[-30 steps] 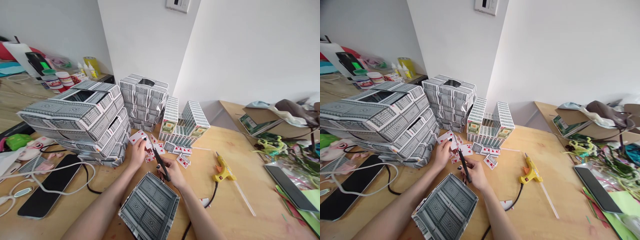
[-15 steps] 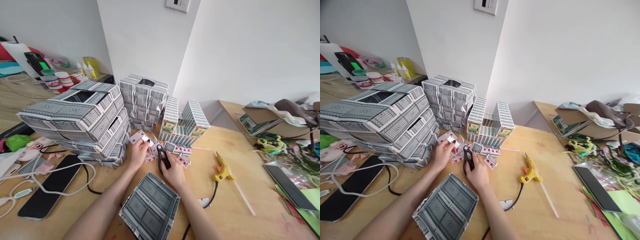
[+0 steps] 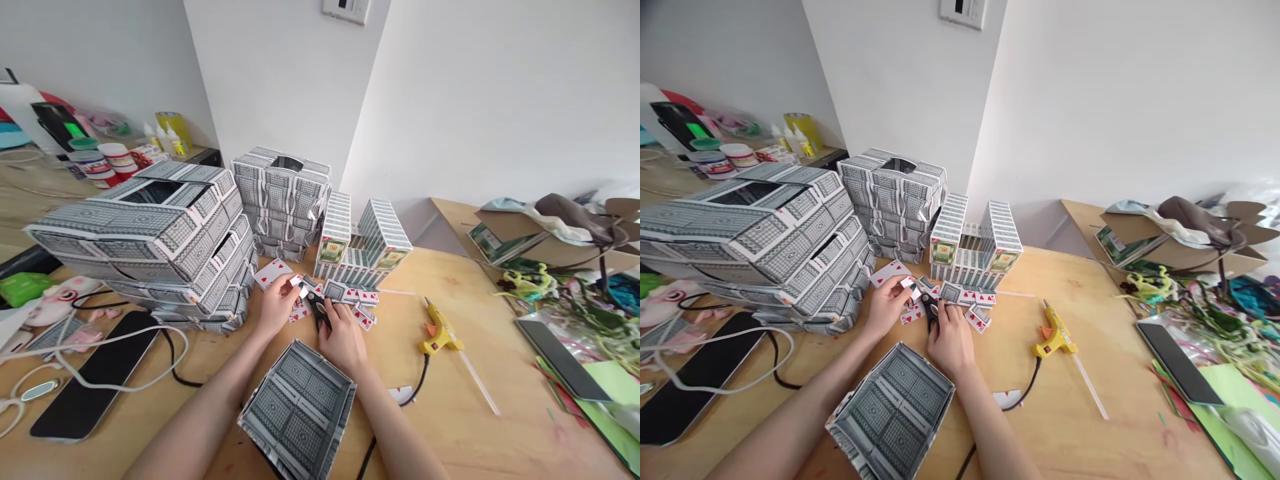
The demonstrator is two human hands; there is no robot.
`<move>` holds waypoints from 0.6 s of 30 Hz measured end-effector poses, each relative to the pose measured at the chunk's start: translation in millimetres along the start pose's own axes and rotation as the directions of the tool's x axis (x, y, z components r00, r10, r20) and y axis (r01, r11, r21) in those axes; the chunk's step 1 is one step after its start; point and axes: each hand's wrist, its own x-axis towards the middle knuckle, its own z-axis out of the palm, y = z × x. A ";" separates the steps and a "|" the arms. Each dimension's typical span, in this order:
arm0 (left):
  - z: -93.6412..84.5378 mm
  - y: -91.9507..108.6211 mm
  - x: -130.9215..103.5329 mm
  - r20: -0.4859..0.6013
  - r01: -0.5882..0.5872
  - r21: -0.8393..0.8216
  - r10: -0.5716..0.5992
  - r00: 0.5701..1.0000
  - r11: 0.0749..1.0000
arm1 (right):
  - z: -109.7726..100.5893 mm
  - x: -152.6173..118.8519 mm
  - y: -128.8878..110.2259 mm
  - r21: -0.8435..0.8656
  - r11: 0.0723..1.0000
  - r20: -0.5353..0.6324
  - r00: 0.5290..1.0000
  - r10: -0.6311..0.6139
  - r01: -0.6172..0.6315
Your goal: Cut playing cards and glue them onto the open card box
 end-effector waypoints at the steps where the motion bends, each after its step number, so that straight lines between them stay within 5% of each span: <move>1: 0.5 1.1 -0.6 0.008 0.006 -0.006 -0.006 1.000 1.000 | -0.4 -0.1 -0.4 -0.001 1.000 0.001 1.000 -0.007 0.007; 9: 3.5 7.4 -7.7 0.148 -0.044 0.034 0.038 0.988 0.998 | -4.0 1.9 -1.5 0.138 0.989 -0.138 0.988 0.065 -0.045; 18: 7.2 6.6 -12.1 0.420 -0.022 0.034 0.006 0.907 0.999 | 0.0 2.5 7.1 0.441 0.886 -0.159 0.960 0.232 -0.141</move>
